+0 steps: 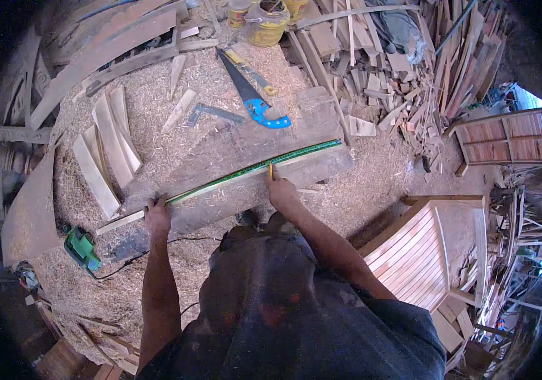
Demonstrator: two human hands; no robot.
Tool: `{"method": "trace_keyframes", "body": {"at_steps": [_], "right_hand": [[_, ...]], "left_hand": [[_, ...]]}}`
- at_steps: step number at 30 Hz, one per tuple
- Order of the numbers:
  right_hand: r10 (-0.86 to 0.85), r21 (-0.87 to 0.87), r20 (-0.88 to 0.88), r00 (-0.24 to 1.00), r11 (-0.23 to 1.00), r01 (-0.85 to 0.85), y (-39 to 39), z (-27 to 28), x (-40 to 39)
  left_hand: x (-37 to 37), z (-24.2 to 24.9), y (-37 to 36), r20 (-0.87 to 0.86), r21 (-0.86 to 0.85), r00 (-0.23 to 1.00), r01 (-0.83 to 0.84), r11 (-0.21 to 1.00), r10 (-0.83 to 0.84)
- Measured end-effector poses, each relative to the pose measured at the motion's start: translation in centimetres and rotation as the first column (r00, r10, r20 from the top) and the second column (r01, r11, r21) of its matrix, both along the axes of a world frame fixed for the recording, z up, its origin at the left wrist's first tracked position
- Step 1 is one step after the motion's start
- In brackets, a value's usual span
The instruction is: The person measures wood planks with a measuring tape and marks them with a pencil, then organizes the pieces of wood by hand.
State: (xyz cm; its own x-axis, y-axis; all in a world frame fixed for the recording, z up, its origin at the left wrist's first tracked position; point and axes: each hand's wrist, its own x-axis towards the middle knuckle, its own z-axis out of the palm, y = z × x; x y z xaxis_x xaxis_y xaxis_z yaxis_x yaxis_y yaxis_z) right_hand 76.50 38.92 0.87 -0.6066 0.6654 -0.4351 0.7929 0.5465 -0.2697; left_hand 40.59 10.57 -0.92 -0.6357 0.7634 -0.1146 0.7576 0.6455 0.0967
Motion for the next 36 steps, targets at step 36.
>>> {"method": "trace_keyframes", "body": {"at_steps": [36], "right_hand": [[-0.187,-0.014,-0.336,0.923,0.981,0.194,0.4,0.7,3.5]], "left_hand": [[7.3,1.7,6.0,-0.106,0.036,0.993,-0.037,0.999,0.041]]}}
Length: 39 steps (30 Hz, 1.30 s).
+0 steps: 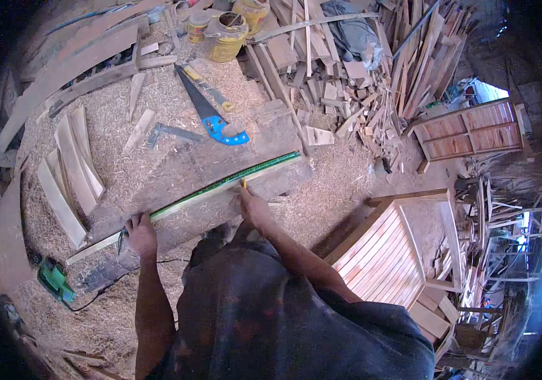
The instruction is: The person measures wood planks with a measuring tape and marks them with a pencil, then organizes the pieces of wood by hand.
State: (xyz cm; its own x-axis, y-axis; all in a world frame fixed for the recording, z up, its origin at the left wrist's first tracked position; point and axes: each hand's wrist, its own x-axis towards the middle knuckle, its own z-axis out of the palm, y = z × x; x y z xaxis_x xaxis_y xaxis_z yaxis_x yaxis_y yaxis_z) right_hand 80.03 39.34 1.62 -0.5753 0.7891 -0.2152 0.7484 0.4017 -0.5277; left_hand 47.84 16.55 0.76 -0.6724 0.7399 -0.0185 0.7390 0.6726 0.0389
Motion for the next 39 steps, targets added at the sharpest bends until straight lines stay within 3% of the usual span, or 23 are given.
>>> {"method": "trace_keyframes", "body": {"at_steps": [3,6,7,10,12,15,17,21,26,29,33,36,39], "right_hand": [[-0.051,0.122,-0.219,0.974,0.989,0.079,2.1,-1.2,3.3],[-0.290,0.025,-0.198,0.936,0.953,0.301,4.4,0.8,5.5],[-0.331,0.071,-0.285,0.900,0.929,0.364,5.5,-0.3,6.6],[-0.358,0.122,-0.355,0.863,0.898,0.423,8.8,-1.6,10.0],[-0.431,0.120,-0.299,0.851,0.868,0.482,11.0,-1.5,11.0],[-0.448,0.088,-0.335,0.828,0.861,0.502,13.3,-0.6,12.4],[-0.473,0.090,-0.382,0.794,0.836,0.541,14.9,-1.2,12.5],[-0.537,0.098,-0.342,0.771,0.796,0.598,16.7,-0.9,12.0],[-0.537,0.130,-0.282,0.795,0.800,0.586,18.6,-3.8,12.6],[-0.531,0.201,-0.116,0.840,0.815,0.543,18.8,-3.2,12.1],[-0.563,0.185,-0.113,0.819,0.797,0.574,18.5,-2.7,11.4],[-0.579,0.196,-0.097,0.810,0.787,0.585,18.4,-2.6,11.0],[-0.581,0.187,-0.109,0.806,0.785,0.591,18.3,-2.3,10.8]], "left_hand": [[-0.6,-0.6,0.1,-0.021,0.031,1.000,-0.002,1.000,0.002],[0.1,0.4,0.1,-0.014,0.035,1.000,0.008,0.999,-0.008],[0.1,0.8,0.1,-0.004,0.035,1.000,0.007,0.999,-0.007],[-0.2,0.0,0.2,0.003,0.026,1.000,0.002,1.000,-0.002],[0.1,0.3,0.3,-0.038,0.033,0.999,0.015,0.999,-0.014],[1.3,0.4,0.9,-0.190,-0.002,0.981,-0.050,0.999,0.049],[0.7,-0.5,0.5,-0.091,0.035,0.994,-0.058,0.998,0.061],[0.3,0.3,0.9,0.018,-0.023,0.998,-0.064,0.998,0.064],[-0.2,-0.8,0.4,0.016,0.018,0.999,-0.044,0.999,0.043],[-0.6,-1.3,0.2,0.017,0.032,0.999,-0.027,0.999,0.027],[-0.2,-0.3,0.4,0.077,0.088,0.997,-0.030,0.996,0.023],[1.2,2.2,1.9,0.076,-0.005,0.990,-0.117,0.993,0.117],[0.0,0.4,0.7,0.039,0.032,0.999,-0.019,0.999,0.017]]}}
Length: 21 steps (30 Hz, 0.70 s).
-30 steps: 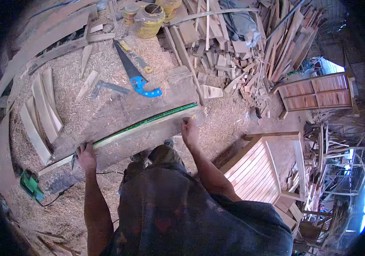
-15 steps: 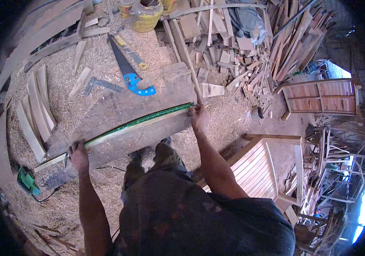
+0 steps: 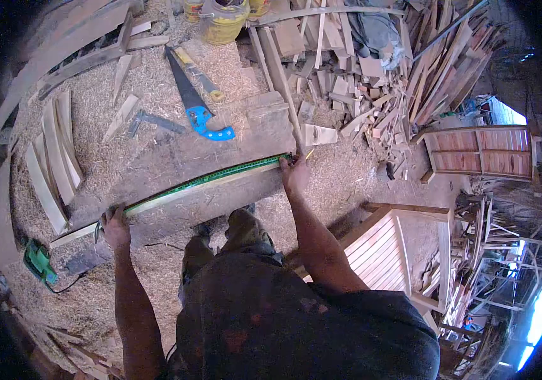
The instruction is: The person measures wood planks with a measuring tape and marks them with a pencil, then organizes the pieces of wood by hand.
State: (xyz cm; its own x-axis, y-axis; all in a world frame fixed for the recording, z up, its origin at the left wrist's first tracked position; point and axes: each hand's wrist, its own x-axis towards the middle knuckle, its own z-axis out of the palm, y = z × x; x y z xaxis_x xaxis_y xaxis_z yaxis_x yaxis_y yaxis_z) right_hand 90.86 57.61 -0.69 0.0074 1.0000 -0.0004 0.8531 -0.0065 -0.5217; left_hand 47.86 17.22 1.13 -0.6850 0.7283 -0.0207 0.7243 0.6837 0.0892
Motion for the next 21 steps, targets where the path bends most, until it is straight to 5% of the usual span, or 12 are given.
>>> {"method": "trace_keyframes", "body": {"at_steps": [21], "right_hand": [[-0.020,0.118,0.178,0.984,0.993,-0.002,-3.0,0.6,-2.7]], "left_hand": [[0.6,0.2,0.4,0.028,-0.115,0.991,-0.125,0.985,0.129]]}}
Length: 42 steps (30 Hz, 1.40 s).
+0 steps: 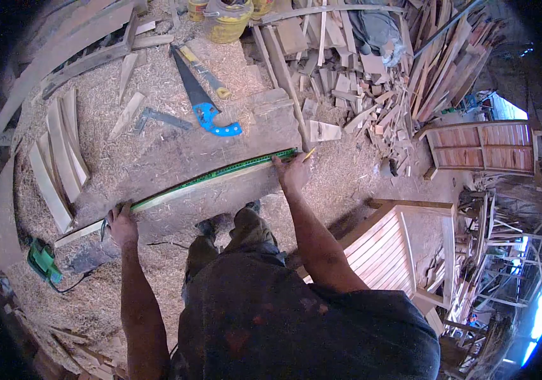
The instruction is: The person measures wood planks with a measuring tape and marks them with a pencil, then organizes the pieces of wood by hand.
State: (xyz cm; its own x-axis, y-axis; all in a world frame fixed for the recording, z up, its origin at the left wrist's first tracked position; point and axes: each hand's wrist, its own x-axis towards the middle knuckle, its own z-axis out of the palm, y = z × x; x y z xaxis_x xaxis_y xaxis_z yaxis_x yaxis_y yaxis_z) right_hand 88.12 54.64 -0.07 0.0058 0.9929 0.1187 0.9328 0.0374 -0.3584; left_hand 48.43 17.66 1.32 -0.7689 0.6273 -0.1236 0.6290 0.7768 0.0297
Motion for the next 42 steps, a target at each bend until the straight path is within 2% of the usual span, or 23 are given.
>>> {"method": "trace_keyframes", "body": {"at_steps": [2,5,8,11,16,22,26,29,33,36,38,42], "right_hand": [[0.019,0.170,0.019,1.000,0.985,-0.022,-0.8,-0.2,-0.7],[0.046,0.065,0.095,0.994,0.996,-0.053,-2.0,1.5,-2.2],[0.056,0.105,-0.064,0.996,0.993,-0.049,-3.2,0.1,-3.0],[-0.017,-0.044,-0.078,0.997,0.999,0.014,-3.7,0.6,-3.7],[-0.017,-0.192,-0.102,0.995,0.981,-0.002,-2.9,-1.1,-2.9],[-0.032,-0.129,-0.030,0.999,0.991,0.028,-4.2,1.3,-4.3],[0.029,-0.107,-0.033,0.999,0.994,-0.032,-5.1,0.1,-5.1],[0.047,-0.208,-0.018,0.999,0.977,-0.049,-5.8,1.0,-5.9],[0.028,-0.192,-0.045,0.999,0.981,-0.036,-6.1,0.3,-6.3],[0.019,-0.166,-0.022,1.000,0.986,-0.022,-6.1,0.2,-6.5],[0.014,-0.087,-0.011,1.000,0.996,-0.015,-6.1,-0.8,-6.5],[0.006,-0.093,-0.019,1.000,0.996,-0.008,-6.4,-0.4,-6.9]], "left_hand": [[0.0,0.0,0.0,-0.010,-0.002,1.000,-0.009,1.000,0.009],[-0.2,-0.6,-0.2,-0.004,0.013,1.000,0.006,1.000,-0.006],[0.2,0.2,-0.1,-0.008,0.021,1.000,0.016,1.000,-0.016],[-0.3,-0.7,-0.6,-0.022,0.071,0.999,0.040,0.997,-0.039],[-0.3,-0.9,-0.7,-0.032,0.105,0.998,0.053,0.993,-0.050],[-0.6,-0.4,-0.7,-0.011,0.116,0.994,0.106,0.988,-0.105],[-0.1,0.2,-0.4,-0.029,0.109,0.996,0.092,0.990,-0.090],[-0.2,0.3,-0.5,-0.025,0.119,0.996,0.093,0.989,-0.091],[0.1,1.2,-0.2,-0.006,0.114,0.996,0.086,0.990,-0.086],[-0.9,-1.1,-1.0,-0.104,0.105,0.982,0.167,0.980,-0.157],[-0.7,-1.1,-1.0,-0.056,0.107,0.991,0.123,0.987,-0.117],[0.3,1.1,-0.2,-0.034,0.116,0.996,0.086,0.990,-0.082]]}}
